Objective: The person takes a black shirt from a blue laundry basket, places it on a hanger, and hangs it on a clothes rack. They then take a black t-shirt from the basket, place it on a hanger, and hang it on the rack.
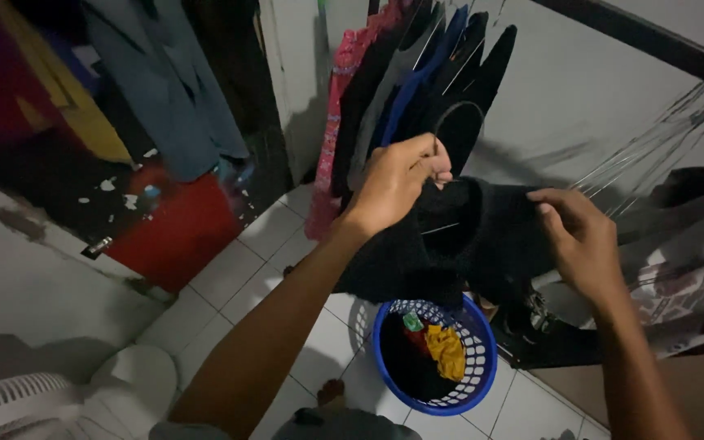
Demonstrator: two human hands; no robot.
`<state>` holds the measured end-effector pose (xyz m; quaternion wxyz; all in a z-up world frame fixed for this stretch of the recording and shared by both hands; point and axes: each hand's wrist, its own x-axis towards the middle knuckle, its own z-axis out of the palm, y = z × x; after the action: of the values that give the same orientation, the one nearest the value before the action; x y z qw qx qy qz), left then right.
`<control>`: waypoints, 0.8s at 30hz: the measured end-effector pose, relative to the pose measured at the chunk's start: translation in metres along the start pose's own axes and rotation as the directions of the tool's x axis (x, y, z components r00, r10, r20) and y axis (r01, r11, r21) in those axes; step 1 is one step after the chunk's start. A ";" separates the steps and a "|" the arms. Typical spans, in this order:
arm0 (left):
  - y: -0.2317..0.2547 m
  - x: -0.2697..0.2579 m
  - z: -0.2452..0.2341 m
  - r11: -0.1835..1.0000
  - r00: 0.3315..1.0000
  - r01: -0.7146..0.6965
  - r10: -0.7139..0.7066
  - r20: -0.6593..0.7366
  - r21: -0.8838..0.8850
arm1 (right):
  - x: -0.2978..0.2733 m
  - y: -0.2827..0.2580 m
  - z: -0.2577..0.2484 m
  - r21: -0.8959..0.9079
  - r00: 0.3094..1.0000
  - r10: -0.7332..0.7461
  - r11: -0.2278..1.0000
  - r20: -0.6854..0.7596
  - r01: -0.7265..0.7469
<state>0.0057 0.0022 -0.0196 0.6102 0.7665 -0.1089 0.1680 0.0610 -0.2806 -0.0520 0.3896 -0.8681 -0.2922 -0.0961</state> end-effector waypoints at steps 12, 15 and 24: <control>-0.005 0.001 -0.005 0.962 0.989 0.146 -0.134 -0.064 0.231 | 0.001 0.016 0.002 -0.013 1.000 -0.005 1.000 -0.004 0.005; -0.010 0.003 -0.001 0.899 0.969 0.246 -0.233 -0.082 0.362 | 0.001 0.012 0.001 0.012 1.000 0.022 1.000 0.019 -0.022; -0.046 0.003 -0.006 0.880 0.997 0.030 0.006 -0.074 0.474 | 0.000 0.025 0.012 -0.003 0.999 0.044 0.999 0.014 -0.044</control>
<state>0.0250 0.0187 -0.0583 0.4083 0.8867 -0.0374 0.2137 0.0753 -0.2848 -0.0756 0.3883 -0.8756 -0.2756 -0.0815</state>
